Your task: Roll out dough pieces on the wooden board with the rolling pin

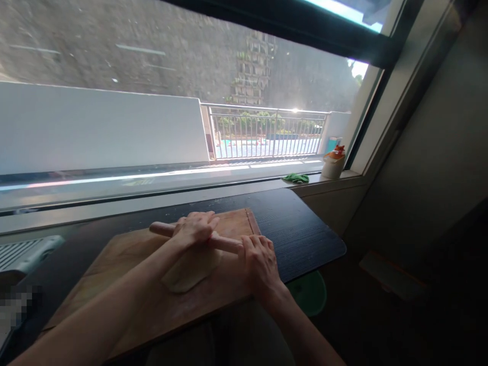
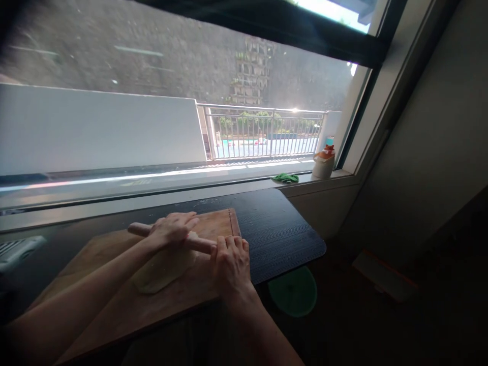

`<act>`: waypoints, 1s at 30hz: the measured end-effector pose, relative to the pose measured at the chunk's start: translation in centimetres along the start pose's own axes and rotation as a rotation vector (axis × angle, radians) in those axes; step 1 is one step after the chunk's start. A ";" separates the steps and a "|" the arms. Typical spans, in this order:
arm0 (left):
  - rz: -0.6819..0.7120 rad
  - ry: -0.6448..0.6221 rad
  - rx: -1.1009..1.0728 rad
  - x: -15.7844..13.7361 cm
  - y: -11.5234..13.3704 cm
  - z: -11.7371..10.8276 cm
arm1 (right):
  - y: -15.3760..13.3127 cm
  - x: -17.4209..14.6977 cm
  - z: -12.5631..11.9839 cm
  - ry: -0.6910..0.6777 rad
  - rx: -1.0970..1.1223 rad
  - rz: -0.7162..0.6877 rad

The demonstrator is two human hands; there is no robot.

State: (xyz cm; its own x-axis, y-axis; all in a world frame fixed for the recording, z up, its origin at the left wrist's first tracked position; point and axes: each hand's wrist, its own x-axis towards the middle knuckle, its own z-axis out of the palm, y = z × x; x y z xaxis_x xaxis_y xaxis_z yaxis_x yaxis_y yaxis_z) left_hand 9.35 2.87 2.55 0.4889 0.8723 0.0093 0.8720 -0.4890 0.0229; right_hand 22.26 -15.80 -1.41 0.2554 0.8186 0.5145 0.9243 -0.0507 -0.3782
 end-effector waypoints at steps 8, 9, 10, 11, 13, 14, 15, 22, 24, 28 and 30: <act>-0.072 -0.054 -0.033 5.0 1.5 0.6 | 1.1 1.2 0.3 -0.014 -0.027 0.047; -0.074 -0.065 -0.037 5.4 1.7 0.8 | 1.1 1.3 0.2 -0.017 -0.028 0.049; -0.067 -0.077 -0.040 5.8 1.7 0.9 | 1.0 1.3 0.1 -0.022 -0.031 0.048; -0.054 -0.087 -0.040 6.0 1.8 1.1 | 0.9 1.3 -0.1 -0.029 -0.033 0.045; -0.036 -0.098 -0.031 6.1 1.8 1.2 | 0.6 1.2 -0.3 -0.042 -0.035 0.030; -0.034 -0.102 -0.025 6.0 1.8 1.2 | 0.5 1.1 -0.4 -0.042 -0.037 0.020; -0.034 -0.105 -0.020 5.8 1.7 1.2 | 0.3 0.9 -0.4 -0.038 -0.038 0.009; 0.060 -0.057 0.028 1.2 0.3 -0.5 | -1.4 -0.7 -0.5 0.011 -0.026 -0.022; 0.118 -0.025 0.055 -0.9 -0.5 -0.7 | -1.9 -1.2 -0.6 0.013 -0.013 -0.022; 0.159 0.050 0.104 -4.6 -3.1 0.6 | -2.9 -2.3 -0.6 0.019 0.033 -0.044; 0.147 0.154 0.122 -5.7 -4.4 1.7 | -3.2 -2.8 -0.4 0.018 0.055 -0.060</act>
State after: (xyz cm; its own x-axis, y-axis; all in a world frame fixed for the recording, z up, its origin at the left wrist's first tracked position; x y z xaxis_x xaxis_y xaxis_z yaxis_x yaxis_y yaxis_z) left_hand 2.72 0.07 0.68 0.6093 0.7774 0.1563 0.7929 -0.5992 -0.1108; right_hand 18.68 -18.15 -1.28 0.2058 0.8087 0.5511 0.9213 0.0297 -0.3876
